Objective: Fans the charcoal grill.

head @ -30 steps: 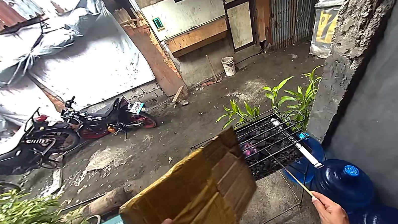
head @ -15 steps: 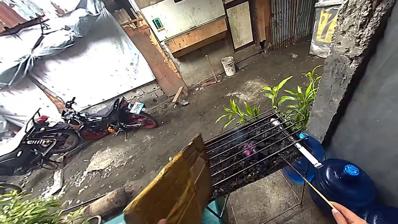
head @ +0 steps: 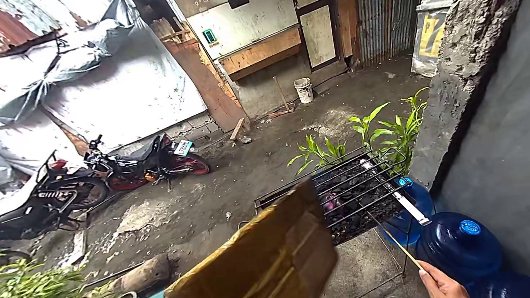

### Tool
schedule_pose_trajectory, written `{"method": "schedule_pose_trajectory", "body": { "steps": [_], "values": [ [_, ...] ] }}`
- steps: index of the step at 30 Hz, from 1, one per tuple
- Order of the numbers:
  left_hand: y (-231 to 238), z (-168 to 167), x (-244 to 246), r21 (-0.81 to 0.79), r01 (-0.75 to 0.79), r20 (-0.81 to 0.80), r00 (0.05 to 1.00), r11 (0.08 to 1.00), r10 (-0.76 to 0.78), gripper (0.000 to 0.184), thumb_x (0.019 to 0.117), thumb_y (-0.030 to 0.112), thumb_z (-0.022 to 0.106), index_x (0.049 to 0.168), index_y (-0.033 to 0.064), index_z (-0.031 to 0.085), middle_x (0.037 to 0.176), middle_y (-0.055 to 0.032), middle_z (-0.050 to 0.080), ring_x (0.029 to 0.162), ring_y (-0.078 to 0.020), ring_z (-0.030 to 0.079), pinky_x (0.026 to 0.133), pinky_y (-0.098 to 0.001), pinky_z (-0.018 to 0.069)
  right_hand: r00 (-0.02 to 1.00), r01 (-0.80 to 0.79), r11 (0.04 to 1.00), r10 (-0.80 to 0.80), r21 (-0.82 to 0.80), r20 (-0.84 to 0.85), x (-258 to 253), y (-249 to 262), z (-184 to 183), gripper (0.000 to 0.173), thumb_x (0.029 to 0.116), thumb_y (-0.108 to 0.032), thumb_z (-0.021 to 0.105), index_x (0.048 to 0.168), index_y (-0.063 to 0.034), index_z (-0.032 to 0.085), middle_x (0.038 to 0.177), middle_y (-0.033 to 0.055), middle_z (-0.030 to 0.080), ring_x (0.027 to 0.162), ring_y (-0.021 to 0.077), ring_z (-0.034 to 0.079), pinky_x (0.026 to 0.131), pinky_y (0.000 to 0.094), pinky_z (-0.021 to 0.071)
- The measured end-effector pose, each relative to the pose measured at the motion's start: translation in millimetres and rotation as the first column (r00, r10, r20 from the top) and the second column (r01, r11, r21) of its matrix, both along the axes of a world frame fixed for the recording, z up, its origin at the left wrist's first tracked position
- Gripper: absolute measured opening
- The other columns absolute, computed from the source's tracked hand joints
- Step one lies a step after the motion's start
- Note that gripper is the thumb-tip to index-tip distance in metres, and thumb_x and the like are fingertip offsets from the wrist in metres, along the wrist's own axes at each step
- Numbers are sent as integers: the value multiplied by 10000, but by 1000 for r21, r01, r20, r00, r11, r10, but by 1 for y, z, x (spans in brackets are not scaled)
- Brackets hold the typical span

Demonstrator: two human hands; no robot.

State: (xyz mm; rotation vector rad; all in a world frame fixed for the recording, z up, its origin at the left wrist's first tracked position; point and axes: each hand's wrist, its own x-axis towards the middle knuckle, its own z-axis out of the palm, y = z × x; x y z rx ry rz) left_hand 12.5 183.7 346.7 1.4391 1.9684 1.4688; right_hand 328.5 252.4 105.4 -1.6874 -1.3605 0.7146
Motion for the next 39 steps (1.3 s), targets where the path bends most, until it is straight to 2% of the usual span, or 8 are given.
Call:
{"method": "schedule_pose_trajectory", "body": {
  "steps": [7, 12, 17, 22, 27, 32, 36, 39],
  "values": [
    [5, 3, 5, -44, -142, -285, 950, 989, 124, 217, 885, 27, 695, 993, -156, 651, 859, -127, 711, 794, 19, 662, 779, -195, 550, 1000, -8, 1000, 8, -12, 28, 15, -4, 2, 297, 986, -25, 513, 1161, 101, 718, 981, 285, 738, 894, 406, 726, 853, 578, 538],
    [8, 0, 8, -77, 41, 130, 991, 996, -31, 217, 835, -106, 673, 1004, 21, 627, 816, 114, 735, 779, 42, 706, 772, -212, 617, 999, 41, 999, -41, -25, -4, 9, 7, 2, 288, 985, -17, 517, 1152, 93, 724, 984, 280, 737, 893, 382, 719, 857, 559, 528],
    [10, 0, 5, -94, -153, -323, 939, 984, 115, 254, 896, 30, 681, 1042, -177, 657, 910, -231, 714, 840, -164, 702, 815, -357, 564, 1000, 0, 1000, 0, -7, -18, 2, 8, 5, 285, 980, -21, 532, 1160, 74, 732, 1008, 259, 748, 925, 361, 732, 875, 539, 541],
    [4, -2, 14, -76, 119, 85, 990, 990, -113, 171, 832, -81, 692, 972, 6, 649, 824, 92, 741, 797, 28, 712, 795, -230, 620, 1000, 17, 1000, -17, -7, -6, 13, -8, 9, 296, 988, -26, 509, 1152, 115, 712, 988, 290, 733, 912, 391, 722, 875, 562, 534],
    [16, -10, 26, -79, -212, -499, 854, 974, 146, 290, 939, 62, 642, 1099, -180, 661, 915, -327, 705, 854, -427, 724, 794, -591, 554, 996, 91, 996, -90, -19, 26, 13, 5, 7, 290, 992, -36, 516, 1155, 89, 721, 993, 281, 735, 927, 417, 712, 870, 605, 509],
    [6, -8, 42, -128, 76, -115, 989, 989, -91, 187, 868, -1, 703, 1015, -106, 655, 885, -58, 737, 850, 11, 700, 826, -214, 592, 999, 54, 998, -54, -32, -2, 2, 17, 5, 303, 999, -71, 518, 1158, 76, 730, 1039, 271, 740, 981, 423, 715, 904, 624, 509],
    [13, -9, 6, -28, -289, -462, 852, 957, 244, 302, 937, 56, 636, 1105, -195, 645, 960, -321, 706, 903, -338, 723, 857, -486, 551, 999, 33, 999, -33, 15, -3, 3, 6, 5, 287, 982, -46, 533, 1149, 67, 738, 972, 244, 749, 883, 357, 727, 833, 540, 548],
    [2, -1, 18, -37, -133, -358, 927, 990, 111, 221, 898, 36, 689, 1013, -152, 668, 874, -156, 733, 836, -135, 720, 813, -324, 583, 997, 78, 997, -78, 11, 7, 6, 4, 3, 293, 982, -41, 523, 1150, 87, 727, 943, 270, 737, 852, 385, 715, 815, 572, 531]
  ]
}}
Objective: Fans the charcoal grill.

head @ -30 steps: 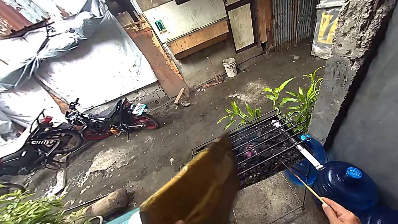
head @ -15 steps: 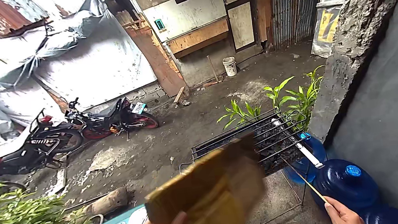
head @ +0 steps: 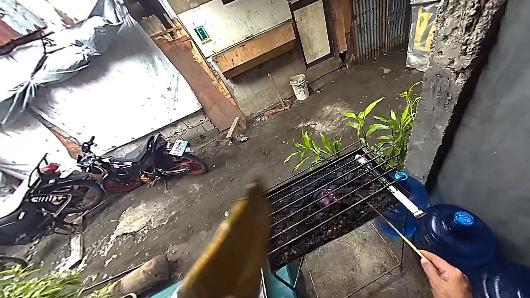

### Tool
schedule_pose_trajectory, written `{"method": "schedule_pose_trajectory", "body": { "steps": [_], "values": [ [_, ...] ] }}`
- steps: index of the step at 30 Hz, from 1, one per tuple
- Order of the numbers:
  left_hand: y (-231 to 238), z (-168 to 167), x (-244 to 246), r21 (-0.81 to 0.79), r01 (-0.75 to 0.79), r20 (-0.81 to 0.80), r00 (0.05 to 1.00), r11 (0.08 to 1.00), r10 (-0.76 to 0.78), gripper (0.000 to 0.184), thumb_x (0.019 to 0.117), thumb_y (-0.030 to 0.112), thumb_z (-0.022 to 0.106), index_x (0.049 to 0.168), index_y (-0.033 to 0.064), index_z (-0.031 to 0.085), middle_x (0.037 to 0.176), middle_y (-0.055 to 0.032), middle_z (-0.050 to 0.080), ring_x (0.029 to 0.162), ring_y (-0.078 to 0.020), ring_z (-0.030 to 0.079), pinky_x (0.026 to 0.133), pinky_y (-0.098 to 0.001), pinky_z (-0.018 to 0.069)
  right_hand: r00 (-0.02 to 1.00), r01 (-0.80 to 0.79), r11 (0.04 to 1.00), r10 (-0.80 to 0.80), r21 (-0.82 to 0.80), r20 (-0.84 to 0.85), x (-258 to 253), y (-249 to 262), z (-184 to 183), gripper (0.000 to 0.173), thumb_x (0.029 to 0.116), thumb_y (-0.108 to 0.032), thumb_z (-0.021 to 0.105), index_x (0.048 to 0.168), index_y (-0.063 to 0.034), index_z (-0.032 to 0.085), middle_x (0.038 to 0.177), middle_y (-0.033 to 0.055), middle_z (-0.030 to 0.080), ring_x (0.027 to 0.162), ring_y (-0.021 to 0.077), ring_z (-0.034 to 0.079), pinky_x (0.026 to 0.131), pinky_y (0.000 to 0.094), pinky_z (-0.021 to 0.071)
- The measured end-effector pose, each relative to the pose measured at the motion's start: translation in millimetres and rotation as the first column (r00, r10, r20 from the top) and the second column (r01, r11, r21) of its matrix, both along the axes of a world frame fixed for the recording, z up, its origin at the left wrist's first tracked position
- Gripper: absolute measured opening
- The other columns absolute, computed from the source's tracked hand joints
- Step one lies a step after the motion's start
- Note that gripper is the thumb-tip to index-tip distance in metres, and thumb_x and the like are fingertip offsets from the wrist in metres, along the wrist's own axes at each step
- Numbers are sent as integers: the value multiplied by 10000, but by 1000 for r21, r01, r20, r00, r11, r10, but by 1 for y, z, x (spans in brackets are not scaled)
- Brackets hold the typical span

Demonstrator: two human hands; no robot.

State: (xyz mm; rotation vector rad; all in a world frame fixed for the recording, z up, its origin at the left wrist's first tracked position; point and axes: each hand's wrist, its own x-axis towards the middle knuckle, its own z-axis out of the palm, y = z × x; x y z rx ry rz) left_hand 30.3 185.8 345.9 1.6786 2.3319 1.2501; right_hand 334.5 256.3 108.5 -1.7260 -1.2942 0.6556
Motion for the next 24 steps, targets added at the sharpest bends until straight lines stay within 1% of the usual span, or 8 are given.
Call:
{"method": "schedule_pose_trajectory", "body": {
  "steps": [3, 5, 8, 11, 14, 19, 22, 24],
  "values": [
    [-4, -6, 2, 7, 175, 375, 912, 985, -165, 162, 835, -65, 694, 986, -31, 643, 835, 68, 735, 806, 38, 704, 797, -219, 613, 1000, 10, 1000, -9, -29, 16, -2, 6, -2, 296, 995, -60, 515, 1140, 81, 732, 957, 274, 736, 891, 411, 713, 839, 610, 516],
    [1, -9, -5, -14, 22, 229, 973, 1000, -18, 178, 868, -19, 691, 1024, -91, 643, 863, -27, 716, 820, 3, 691, 799, -224, 592, 1000, 4, 1000, -3, -16, 31, -5, 10, -3, 289, 997, -57, 519, 1135, 73, 737, 965, 271, 739, 900, 418, 716, 842, 621, 513],
    [3, -5, -2, -24, -77, -83, 994, 997, 75, 263, 916, 34, 655, 1055, -189, 663, 914, -291, 715, 855, -292, 727, 822, -463, 563, 999, -5, 1000, 5, -2, 33, -4, 11, -5, 286, 996, -54, 525, 1141, 66, 740, 987, 267, 744, 911, 424, 719, 848, 619, 518],
    [-7, 1, 9, 26, 175, 202, 963, 984, -177, 116, 848, -35, 703, 957, -54, 668, 836, 27, 742, 816, 21, 710, 802, -214, 606, 999, -16, 1000, 16, -18, 28, -3, 9, -3, 301, 995, -67, 518, 1152, 69, 736, 1002, 272, 742, 932, 426, 718, 858, 622, 514],
    [-4, -3, -1, 50, 183, 426, 885, 982, -186, 200, 830, -100, 681, 1000, -5, 638, 841, 100, 740, 819, 45, 704, 800, -216, 615, 1000, -16, 999, 17, -30, 20, -4, 10, -1, 298, 997, -68, 521, 1149, 67, 738, 1007, 268, 743, 949, 420, 717, 871, 615, 514],
    [1, 0, -12, 29, -40, -24, 999, 999, 40, 247, 896, 14, 671, 1033, -190, 653, 901, -231, 715, 830, -107, 697, 803, -286, 559, 999, -13, 1000, 13, -14, 32, 1, 5, 5, 295, 991, -58, 519, 1148, 58, 740, 982, 261, 744, 909, 408, 719, 843, 611, 517],
    [-6, 5, -6, 59, 175, 271, 945, 983, -184, 167, 834, -67, 694, 991, -40, 643, 858, 73, 738, 833, 49, 701, 819, -208, 607, 999, -22, 999, 23, -28, 36, 0, 5, 6, 297, 994, -57, 516, 1148, 73, 735, 1002, 276, 742, 926, 432, 718, 853, 632, 509],
    [-3, 2, -12, 65, 154, 366, 916, 986, -167, 215, 822, -89, 689, 1013, -11, 628, 856, 107, 734, 829, 60, 697, 813, -210, 610, 999, -30, 999, 31, -40, 33, -2, 8, 6, 301, 1000, -67, 512, 1155, 62, 737, 1006, 268, 743, 930, 421, 717, 862, 623, 509]
  ]
}}
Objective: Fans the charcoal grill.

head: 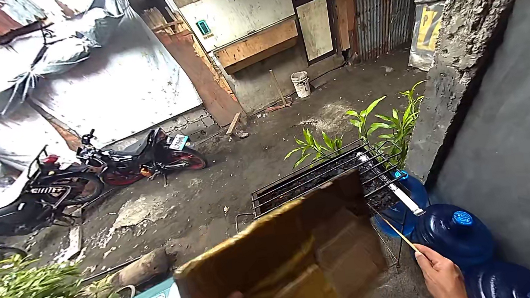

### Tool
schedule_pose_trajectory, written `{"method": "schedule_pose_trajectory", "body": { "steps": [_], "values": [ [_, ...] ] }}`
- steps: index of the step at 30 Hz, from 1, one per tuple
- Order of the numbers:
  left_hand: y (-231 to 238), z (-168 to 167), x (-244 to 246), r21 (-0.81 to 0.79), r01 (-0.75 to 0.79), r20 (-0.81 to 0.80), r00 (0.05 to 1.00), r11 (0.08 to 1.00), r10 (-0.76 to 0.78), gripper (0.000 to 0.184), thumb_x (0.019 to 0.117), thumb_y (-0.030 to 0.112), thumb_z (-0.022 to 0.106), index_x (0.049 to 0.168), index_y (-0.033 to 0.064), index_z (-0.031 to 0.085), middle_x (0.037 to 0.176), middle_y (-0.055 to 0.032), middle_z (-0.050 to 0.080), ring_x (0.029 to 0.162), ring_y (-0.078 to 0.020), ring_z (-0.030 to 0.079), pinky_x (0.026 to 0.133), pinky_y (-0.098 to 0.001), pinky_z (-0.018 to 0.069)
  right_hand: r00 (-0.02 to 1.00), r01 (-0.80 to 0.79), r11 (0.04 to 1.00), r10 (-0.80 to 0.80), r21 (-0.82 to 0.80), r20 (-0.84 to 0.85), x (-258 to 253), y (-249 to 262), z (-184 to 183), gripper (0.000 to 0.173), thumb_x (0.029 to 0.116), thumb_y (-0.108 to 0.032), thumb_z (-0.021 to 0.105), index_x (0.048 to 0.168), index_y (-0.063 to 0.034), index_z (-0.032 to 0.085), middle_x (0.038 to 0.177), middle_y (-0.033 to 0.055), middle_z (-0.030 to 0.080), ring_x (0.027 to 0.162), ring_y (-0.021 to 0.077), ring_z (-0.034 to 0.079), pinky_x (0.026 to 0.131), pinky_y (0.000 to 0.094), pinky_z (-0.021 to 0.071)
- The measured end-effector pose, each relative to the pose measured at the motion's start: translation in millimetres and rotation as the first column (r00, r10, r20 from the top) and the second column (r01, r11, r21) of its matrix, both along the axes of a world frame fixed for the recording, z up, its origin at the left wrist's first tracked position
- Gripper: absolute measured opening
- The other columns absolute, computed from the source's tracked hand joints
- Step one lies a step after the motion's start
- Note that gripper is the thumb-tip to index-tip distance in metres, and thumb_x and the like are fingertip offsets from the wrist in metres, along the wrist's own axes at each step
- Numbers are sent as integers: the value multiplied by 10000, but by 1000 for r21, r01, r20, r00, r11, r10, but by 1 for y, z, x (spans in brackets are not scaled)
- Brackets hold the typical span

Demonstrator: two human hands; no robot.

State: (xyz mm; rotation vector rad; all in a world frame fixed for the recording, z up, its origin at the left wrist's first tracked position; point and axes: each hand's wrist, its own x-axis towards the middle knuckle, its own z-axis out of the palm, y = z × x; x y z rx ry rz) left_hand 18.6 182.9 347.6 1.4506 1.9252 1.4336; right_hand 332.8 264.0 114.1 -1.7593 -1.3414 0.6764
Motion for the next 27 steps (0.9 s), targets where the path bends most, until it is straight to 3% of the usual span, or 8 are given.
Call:
{"method": "schedule_pose_trajectory", "body": {
  "steps": [5, 8, 10, 13, 15, 20, 25, 27],
  "values": [
    [6, -2, -7, 59, -275, -424, 863, 960, 273, 250, 908, 26, 658, 1036, -188, 660, 913, -263, 713, 840, -166, 707, 807, -333, 558, 999, -42, 998, 40, 36, 30, 0, -2, 5, 304, 987, -57, 515, 1158, 57, 739, 977, 258, 749, 894, 415, 725, 826, 607, 526],
    [-5, 4, 1, 21, -88, -147, 985, 996, 91, 153, 862, -36, 690, 997, -72, 628, 853, 42, 721, 823, 53, 688, 803, -188, 594, 999, -46, 999, 46, 13, 22, -1, -3, 4, 300, 987, -53, 519, 1157, 62, 737, 1011, 265, 748, 931, 423, 726, 861, 615, 520],
    [-6, 2, 0, 18, -39, 13, 999, 999, 39, 197, 830, -95, 680, 994, -3, 623, 836, 122, 730, 810, 66, 696, 801, -198, 609, 998, -53, 999, 53, 0, 18, -3, -2, 4, 299, 992, -62, 524, 1163, 68, 733, 1014, 269, 745, 938, 429, 722, 866, 624, 514],
    [-2, -4, -6, 36, -202, -241, 949, 979, 205, 207, 881, 10, 690, 1027, -126, 633, 871, -51, 709, 816, 31, 674, 787, -191, 572, 998, -65, 998, 64, 7, 24, -5, -2, 4, 299, 988, -67, 530, 1163, 61, 736, 1016, 262, 748, 944, 419, 726, 869, 611, 522],
    [-2, 0, -2, 13, -242, -380, 897, 970, 228, 244, 910, 36, 667, 1037, -172, 659, 904, -221, 720, 828, -112, 701, 801, -299, 562, 997, -70, 997, 70, 10, 9, -4, -3, 4, 299, 985, -57, 526, 1161, 63, 736, 1016, 262, 747, 945, 403, 726, 874, 594, 523],
    [-8, 3, 1, -33, -90, -160, 984, 995, 83, 188, 846, -31, 702, 1004, -106, 633, 864, -10, 714, 820, 72, 668, 809, -171, 573, 993, -117, 993, 117, 27, -5, -10, -5, 6, 302, 987, -44, 515, 1167, 58, 735, 1006, 253, 751, 929, 385, 734, 865, 577, 536],
    [-5, 0, 8, -53, -173, -348, 926, 983, 144, 221, 905, 34, 671, 1017, -156, 679, 882, -203, 732, 814, -114, 713, 795, -305, 571, 990, -137, 990, 135, 36, 43, -3, -16, 11, 297, 979, -34, 526, 1166, 63, 735, 1004, 255, 752, 915, 398, 737, 856, 584, 542],
    [-10, 2, 5, -42, -74, -273, 960, 996, 60, 163, 878, 7, 686, 972, -125, 670, 858, -94, 734, 809, -3, 696, 797, -216, 578, 989, -136, 990, 134, 41, 55, 6, -23, 10, 298, 979, -34, 524, 1162, 84, 727, 1017, 273, 747, 921, 412, 739, 868, 591, 545]
  ]
}}
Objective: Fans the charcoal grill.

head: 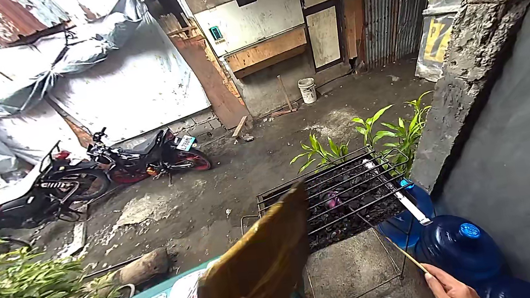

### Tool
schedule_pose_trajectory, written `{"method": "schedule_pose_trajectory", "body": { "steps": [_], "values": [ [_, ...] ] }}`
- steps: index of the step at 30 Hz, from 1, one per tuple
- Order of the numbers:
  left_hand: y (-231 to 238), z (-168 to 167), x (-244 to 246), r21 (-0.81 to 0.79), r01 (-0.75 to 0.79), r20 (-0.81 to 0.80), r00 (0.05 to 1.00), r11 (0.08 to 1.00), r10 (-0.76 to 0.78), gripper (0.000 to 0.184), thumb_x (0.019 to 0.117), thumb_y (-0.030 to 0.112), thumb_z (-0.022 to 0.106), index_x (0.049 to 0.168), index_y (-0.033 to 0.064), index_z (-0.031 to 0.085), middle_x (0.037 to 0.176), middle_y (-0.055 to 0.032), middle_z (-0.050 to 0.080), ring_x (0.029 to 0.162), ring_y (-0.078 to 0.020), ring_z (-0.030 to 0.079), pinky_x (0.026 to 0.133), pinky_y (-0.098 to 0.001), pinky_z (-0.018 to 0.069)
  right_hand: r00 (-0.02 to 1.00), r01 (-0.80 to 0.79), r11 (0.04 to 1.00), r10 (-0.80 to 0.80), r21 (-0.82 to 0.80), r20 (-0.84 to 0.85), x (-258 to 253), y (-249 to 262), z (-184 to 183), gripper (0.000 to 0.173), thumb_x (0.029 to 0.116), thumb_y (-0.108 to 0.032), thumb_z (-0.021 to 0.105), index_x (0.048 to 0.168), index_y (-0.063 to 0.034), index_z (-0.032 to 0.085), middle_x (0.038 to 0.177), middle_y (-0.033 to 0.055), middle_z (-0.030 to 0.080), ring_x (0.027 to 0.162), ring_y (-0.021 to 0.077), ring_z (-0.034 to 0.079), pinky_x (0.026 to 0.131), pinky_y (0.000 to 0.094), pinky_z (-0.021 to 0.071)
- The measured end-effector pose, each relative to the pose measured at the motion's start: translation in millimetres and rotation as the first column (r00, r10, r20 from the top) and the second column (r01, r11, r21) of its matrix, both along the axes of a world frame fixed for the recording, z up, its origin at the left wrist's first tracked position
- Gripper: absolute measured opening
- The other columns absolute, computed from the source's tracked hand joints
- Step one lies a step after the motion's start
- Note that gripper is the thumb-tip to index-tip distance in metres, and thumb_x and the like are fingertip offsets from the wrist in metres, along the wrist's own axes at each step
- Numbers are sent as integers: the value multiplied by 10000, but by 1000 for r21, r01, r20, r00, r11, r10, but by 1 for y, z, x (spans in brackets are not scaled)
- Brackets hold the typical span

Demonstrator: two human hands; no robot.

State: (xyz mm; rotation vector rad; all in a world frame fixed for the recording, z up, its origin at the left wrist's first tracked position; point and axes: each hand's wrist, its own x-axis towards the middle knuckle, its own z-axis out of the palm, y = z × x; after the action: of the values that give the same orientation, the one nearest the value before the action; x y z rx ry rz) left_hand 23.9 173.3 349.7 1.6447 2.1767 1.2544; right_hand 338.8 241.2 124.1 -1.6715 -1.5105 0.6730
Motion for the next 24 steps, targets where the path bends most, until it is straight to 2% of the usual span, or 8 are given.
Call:
{"method": "schedule_pose_trajectory", "body": {
  "steps": [3, 8, 12, 14, 16, 18, 19, 24],
  "values": [
    [-1, 2, -6, 28, 10, 146, 989, 1000, -14, 150, 847, -36, 699, 976, -85, 641, 848, 23, 722, 819, 66, 681, 810, -182, 587, 998, 52, 999, -52, -15, -23, 5, 0, -2, 298, 994, -41, 512, 1159, 99, 717, 1023, 284, 738, 945, 418, 726, 885, 594, 531],
    [6, 1, -8, 5, -111, -27, 993, 994, 111, 216, 889, 23, 689, 1005, -155, 655, 876, -155, 711, 801, -13, 667, 781, -218, 551, 996, 74, 997, -75, -12, -40, -12, 20, -8, 294, 989, -49, 525, 1158, 76, 731, 1003, 269, 745, 919, 416, 724, 858, 602, 526],
    [2, 2, -8, 95, 47, 253, 965, 994, -69, 184, 827, -94, 683, 983, -9, 633, 838, 107, 734, 808, 59, 698, 798, -199, 609, 993, 59, 998, -61, -25, -98, -24, 23, -12, 302, 995, -53, 514, 1169, 61, 732, 1002, 249, 748, 911, 379, 723, 852, 569, 530],
    [4, 1, -17, 112, -23, 267, 964, 993, -8, 210, 833, -94, 682, 1004, 5, 612, 840, 128, 721, 808, 70, 691, 792, -191, 608, 994, 55, 998, -57, -31, -97, -20, 17, -13, 301, 992, -40, 516, 1177, 74, 724, 1035, 260, 745, 950, 388, 726, 884, 569, 531],
    [7, -5, -29, 87, -174, 65, 984, 981, 169, 191, 867, -4, 694, 1019, -97, 623, 861, -9, 690, 811, 49, 661, 781, -183, 569, 996, 50, 998, -52, -29, -73, -12, 10, -10, 295, 990, -27, 518, 1173, 80, 723, 1047, 270, 743, 969, 403, 728, 904, 577, 530],
    [7, -6, -33, 49, -257, -98, 960, 965, 261, 250, 898, 30, 667, 1043, -172, 646, 900, -208, 700, 825, -90, 670, 796, -287, 541, 998, 39, 999, -39, -15, -45, -4, 3, -7, 293, 984, -21, 520, 1163, 86, 725, 1025, 275, 743, 936, 403, 732, 882, 575, 540],
    [5, -6, -33, 40, -253, -108, 961, 967, 256, 248, 901, 27, 661, 1042, -177, 650, 903, -220, 705, 826, -97, 676, 799, -290, 543, 999, 29, 1000, -29, -9, -41, 0, 0, -6, 292, 980, -18, 522, 1160, 91, 724, 1013, 276, 744, 918, 398, 736, 869, 564, 547],
    [3, -8, -24, 67, -99, 229, 970, 993, 81, 187, 848, -57, 686, 1017, -47, 605, 836, 87, 705, 792, 87, 673, 778, -168, 593, 996, -18, 1000, 15, -24, -88, 7, -3, -6, 290, 978, -25, 528, 1160, 88, 724, 1039, 261, 746, 957, 363, 736, 902, 527, 548]
  ]
}}
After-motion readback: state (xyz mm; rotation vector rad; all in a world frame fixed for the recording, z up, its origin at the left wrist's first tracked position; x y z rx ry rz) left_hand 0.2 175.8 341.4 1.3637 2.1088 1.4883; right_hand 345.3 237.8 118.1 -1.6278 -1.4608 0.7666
